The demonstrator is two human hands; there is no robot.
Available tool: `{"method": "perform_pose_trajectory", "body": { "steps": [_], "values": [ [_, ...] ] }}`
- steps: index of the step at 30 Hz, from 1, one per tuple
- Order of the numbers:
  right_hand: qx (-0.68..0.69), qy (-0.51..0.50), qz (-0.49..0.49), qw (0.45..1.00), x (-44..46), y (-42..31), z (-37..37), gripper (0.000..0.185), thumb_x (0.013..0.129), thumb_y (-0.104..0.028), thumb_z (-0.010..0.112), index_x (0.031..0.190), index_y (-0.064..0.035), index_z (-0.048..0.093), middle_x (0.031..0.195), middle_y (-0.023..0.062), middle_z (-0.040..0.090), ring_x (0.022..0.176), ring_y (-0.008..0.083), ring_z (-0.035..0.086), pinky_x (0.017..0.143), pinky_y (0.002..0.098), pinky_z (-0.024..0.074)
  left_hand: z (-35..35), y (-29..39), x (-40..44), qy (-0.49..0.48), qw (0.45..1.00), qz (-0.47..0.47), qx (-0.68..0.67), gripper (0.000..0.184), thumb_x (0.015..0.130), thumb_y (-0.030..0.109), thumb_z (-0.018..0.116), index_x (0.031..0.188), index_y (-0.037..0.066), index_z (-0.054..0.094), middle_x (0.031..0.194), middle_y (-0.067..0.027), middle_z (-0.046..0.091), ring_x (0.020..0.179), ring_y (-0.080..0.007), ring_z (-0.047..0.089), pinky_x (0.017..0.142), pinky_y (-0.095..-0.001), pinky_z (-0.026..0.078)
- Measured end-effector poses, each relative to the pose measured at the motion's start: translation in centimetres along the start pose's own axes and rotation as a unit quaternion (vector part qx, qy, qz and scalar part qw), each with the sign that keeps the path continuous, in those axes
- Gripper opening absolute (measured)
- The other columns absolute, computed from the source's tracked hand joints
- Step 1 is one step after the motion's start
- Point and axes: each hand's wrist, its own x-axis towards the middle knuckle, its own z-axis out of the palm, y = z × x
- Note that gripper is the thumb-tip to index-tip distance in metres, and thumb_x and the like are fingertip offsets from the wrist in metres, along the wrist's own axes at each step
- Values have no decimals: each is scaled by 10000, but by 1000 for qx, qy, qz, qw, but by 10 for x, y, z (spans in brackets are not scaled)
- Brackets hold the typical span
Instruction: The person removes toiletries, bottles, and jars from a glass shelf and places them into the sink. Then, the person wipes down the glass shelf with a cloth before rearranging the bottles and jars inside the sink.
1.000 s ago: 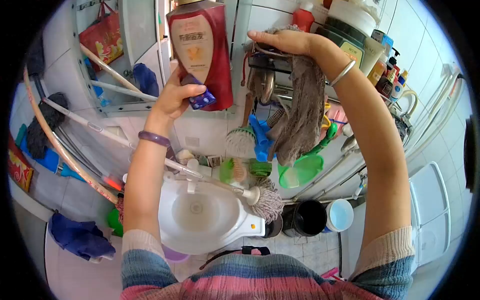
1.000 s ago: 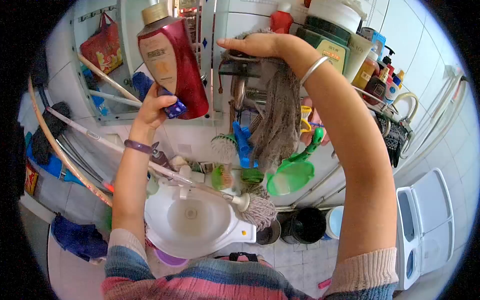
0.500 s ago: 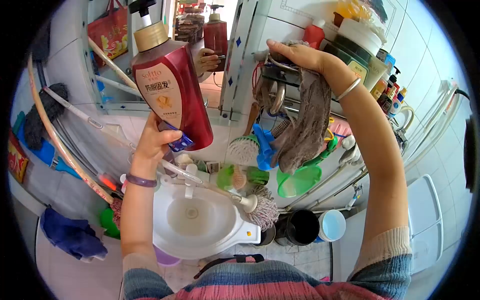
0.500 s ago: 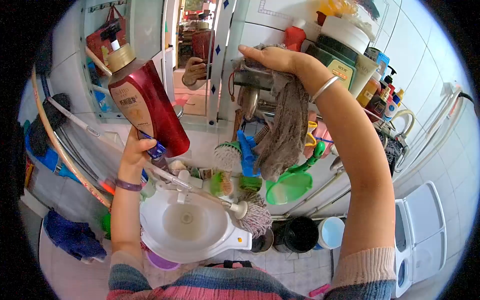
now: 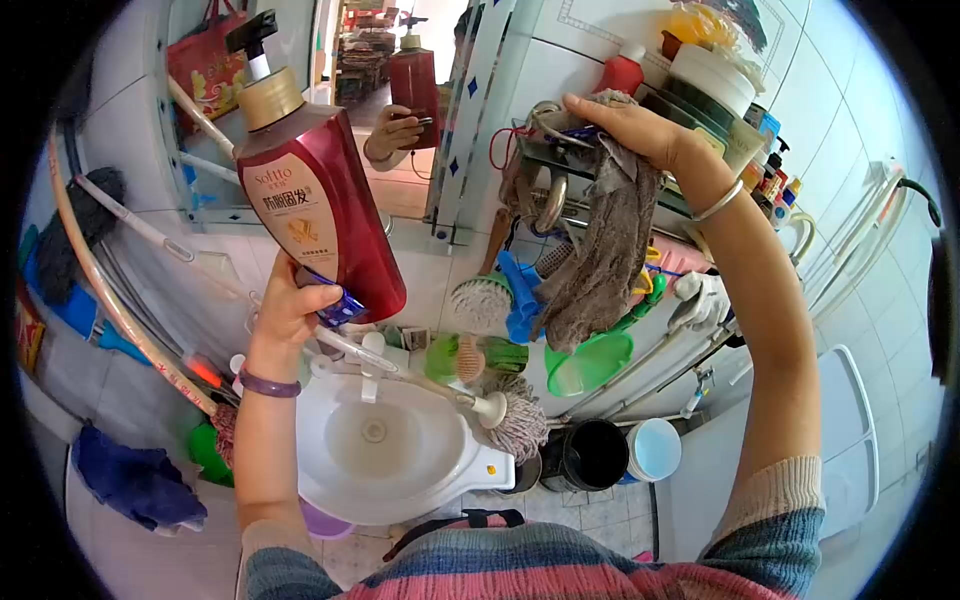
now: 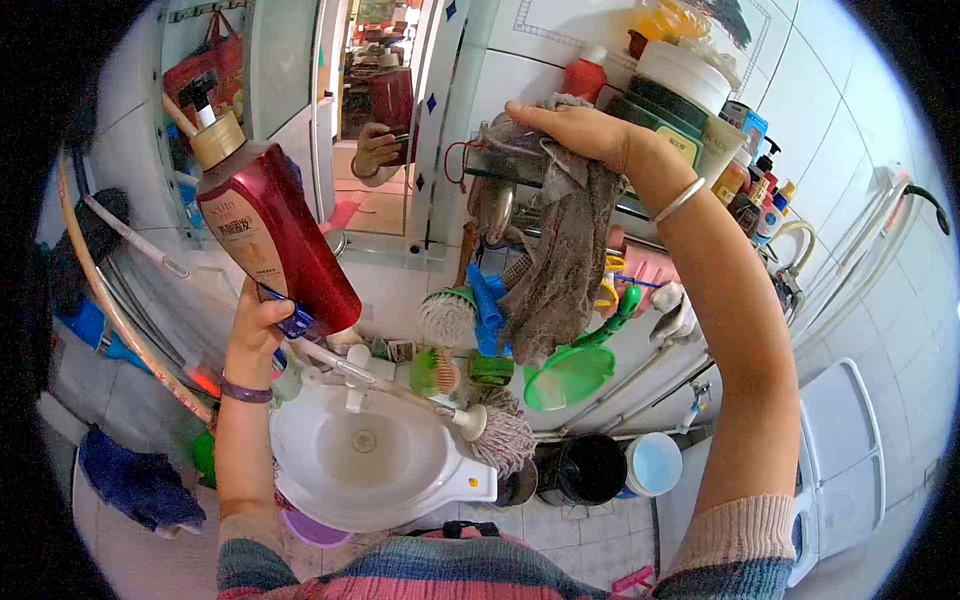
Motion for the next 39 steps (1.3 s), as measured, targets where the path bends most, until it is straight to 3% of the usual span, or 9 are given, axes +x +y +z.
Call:
{"method": "perform_pose_trajectory", "body": {
  "steps": [3, 10, 13, 21, 25, 29, 33, 36, 39],
  "values": [
    [62, -38, 21, 997, -16, -7, 1, 596, 902, -512, 538, 1180, 12, 592, 1085, 87, 628, 942, 115, 588, 817, 264, 490, 5, 0, -1, -1, 1000, 11, -5, 838, 561, 13, 763, 1308, 6, 383, 1238, -106, 536, 1152, -241, 532, 1011, -362, 417],
    [-148, 20, -17, 989, 2, -6, 8, 662, 905, -567, 487, 1224, 7, 567, 1116, 114, 612, 1002, 158, 564, 886, 280, 453, 5, -5, 0, 9, 1000, 0, 6, 843, 570, 26, 758, 1318, 3, 369, 1243, -111, 531, 1159, -243, 528, 1017, -363, 414],
    [-91, 6, -9, 996, -11, -10, 7, 644, 909, -561, 486, 1197, 6, 587, 1105, 103, 615, 987, 147, 564, 878, 280, 456, 7, -4, -2, 14, 1000, 1, 5, 843, 571, 27, 756, 1318, -2, 366, 1247, -117, 528, 1163, -249, 526, 1022, -370, 410],
    [-140, 47, -74, 986, 23, -1, 13, 647, 903, -583, 466, 1152, -9, 631, 1105, 85, 634, 1005, 151, 562, 914, 290, 422, 9, 0, -10, 25, 1000, -1, -10, 869, 555, 25, 753, 1328, -9, 357, 1253, -131, 530, 1163, -268, 529, 1028, -383, 404],
    [-100, -28, -85, 991, 22, -16, 10, 667, 890, -596, 465, 1116, 6, 642, 1093, 92, 633, 973, 160, 561, 914, 293, 417, 5, -2, -13, 29, 1000, -6, 2, 860, 557, 22, 746, 1328, -4, 365, 1247, -129, 538, 1158, -265, 535, 1024, -382, 409],
    [-155, 9, -62, 986, 31, -32, 25, 649, 879, -583, 481, 1092, 8, 643, 1065, 90, 635, 952, 162, 564, 897, 298, 421, 5, -4, -16, 33, 999, 1, -4, 851, 562, 21, 747, 1325, 1, 372, 1244, -126, 542, 1152, -268, 540, 1017, -384, 417],
    [-223, 3, -171, 960, 74, -1, 8, 684, 870, -602, 480, 1175, -5, 615, 1130, 125, 613, 1021, 194, 560, 917, 302, 411, 6, -3, -20, 33, 999, -8, -13, 842, 569, 21, 752, 1322, 1, 375, 1253, -129, 534, 1157, -274, 536, 1018, -392, 418],
    [-224, -3, -51, 973, 19, -37, 18, 701, 879, -625, 454, 1180, -13, 617, 1132, 128, 615, 1043, 205, 558, 945, 295, 400, 13, -1, -21, 29, 999, 0, -12, 842, 570, 27, 759, 1318, -2, 373, 1258, -132, 529, 1156, -276, 536, 1019, -397, 419],
    [-245, 29, -52, 968, 24, -20, 13, 708, 892, -634, 427, 1158, -9, 626, 1123, 132, 617, 1034, 208, 560, 946, 297, 402, 10, -3, -23, 37, 999, -2, -6, 839, 574, 35, 763, 1314, -7, 370, 1253, -135, 530, 1155, -274, 536, 1018, -398, 419]
  ]
}}
